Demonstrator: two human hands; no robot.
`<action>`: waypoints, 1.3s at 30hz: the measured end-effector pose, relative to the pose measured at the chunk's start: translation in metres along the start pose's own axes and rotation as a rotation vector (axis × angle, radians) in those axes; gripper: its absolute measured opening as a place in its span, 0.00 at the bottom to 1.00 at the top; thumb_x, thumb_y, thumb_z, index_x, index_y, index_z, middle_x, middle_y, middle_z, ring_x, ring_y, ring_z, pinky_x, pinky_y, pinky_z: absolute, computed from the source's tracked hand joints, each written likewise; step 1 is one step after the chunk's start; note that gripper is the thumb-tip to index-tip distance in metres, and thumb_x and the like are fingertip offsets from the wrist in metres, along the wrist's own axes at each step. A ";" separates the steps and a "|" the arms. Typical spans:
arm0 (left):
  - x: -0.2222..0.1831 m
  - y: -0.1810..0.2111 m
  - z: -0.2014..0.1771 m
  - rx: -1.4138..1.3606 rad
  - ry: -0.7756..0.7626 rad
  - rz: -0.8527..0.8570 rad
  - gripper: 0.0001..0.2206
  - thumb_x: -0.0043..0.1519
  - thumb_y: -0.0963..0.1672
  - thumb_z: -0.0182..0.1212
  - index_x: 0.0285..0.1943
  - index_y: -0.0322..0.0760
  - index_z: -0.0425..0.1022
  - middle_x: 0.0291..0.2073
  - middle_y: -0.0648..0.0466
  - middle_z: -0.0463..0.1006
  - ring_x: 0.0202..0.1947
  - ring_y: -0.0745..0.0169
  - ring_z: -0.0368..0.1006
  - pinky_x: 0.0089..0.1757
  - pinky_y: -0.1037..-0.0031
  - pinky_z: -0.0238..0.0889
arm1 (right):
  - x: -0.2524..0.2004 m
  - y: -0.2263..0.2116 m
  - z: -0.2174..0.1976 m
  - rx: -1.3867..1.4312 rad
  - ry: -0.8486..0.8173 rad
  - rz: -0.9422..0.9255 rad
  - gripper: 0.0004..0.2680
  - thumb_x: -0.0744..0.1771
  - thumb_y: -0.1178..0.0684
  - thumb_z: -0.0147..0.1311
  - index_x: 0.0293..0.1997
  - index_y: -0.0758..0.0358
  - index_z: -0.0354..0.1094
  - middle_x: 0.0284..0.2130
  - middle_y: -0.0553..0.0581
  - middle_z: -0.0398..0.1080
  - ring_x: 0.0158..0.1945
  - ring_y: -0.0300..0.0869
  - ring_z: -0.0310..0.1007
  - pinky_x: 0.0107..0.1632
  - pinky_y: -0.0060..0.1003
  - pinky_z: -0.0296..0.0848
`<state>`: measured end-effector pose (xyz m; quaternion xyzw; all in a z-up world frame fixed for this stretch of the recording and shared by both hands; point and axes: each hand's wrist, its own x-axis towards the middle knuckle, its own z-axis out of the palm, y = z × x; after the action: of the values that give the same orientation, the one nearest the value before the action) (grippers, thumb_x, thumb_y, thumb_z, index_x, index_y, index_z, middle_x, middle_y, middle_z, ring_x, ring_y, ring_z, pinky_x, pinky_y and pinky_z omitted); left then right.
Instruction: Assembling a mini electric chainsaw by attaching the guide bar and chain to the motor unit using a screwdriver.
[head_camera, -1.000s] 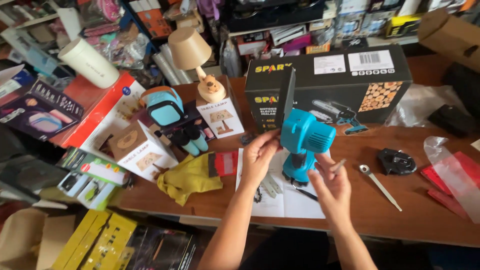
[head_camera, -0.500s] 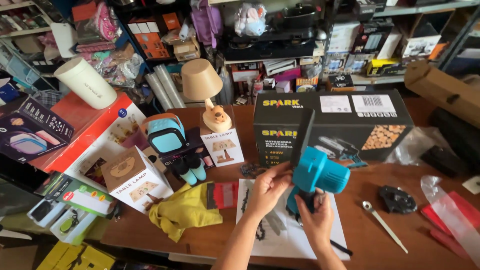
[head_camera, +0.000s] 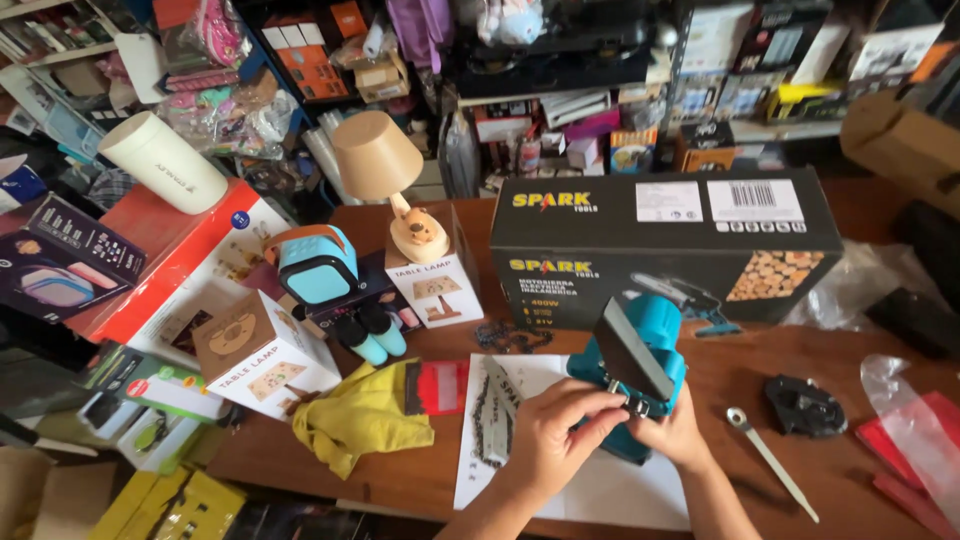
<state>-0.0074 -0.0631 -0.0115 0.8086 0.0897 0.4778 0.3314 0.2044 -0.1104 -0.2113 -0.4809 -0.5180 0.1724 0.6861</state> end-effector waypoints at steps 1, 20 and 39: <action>0.000 0.002 0.001 -0.002 -0.005 -0.008 0.09 0.62 0.39 0.71 0.49 0.37 0.80 0.41 0.51 0.81 0.33 0.63 0.79 0.40 0.74 0.75 | -0.001 0.005 -0.003 0.001 0.003 0.009 0.08 0.57 0.55 0.59 0.34 0.55 0.65 0.27 0.43 0.65 0.32 0.31 0.60 0.34 0.32 0.64; -0.022 0.039 -0.010 0.189 0.234 0.100 0.12 0.60 0.42 0.71 0.53 0.41 0.81 0.42 0.50 0.83 0.37 0.55 0.81 0.37 0.68 0.77 | -0.024 -0.036 0.026 -0.251 0.297 0.064 0.20 0.56 0.51 0.77 0.42 0.63 0.64 0.25 0.53 0.60 0.31 0.41 0.64 0.39 0.39 0.70; -0.013 0.033 0.024 0.677 0.208 0.277 0.11 0.59 0.48 0.75 0.43 0.41 0.80 0.38 0.56 0.78 0.33 0.66 0.77 0.34 0.77 0.72 | -0.019 -0.042 0.038 -0.295 0.271 0.122 0.15 0.57 0.49 0.69 0.36 0.54 0.60 0.24 0.42 0.52 0.29 0.33 0.47 0.33 0.30 0.54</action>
<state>0.0005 -0.1051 -0.0083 0.8239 0.1658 0.5409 -0.0331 0.1526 -0.1262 -0.1867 -0.6254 -0.4108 0.0696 0.6598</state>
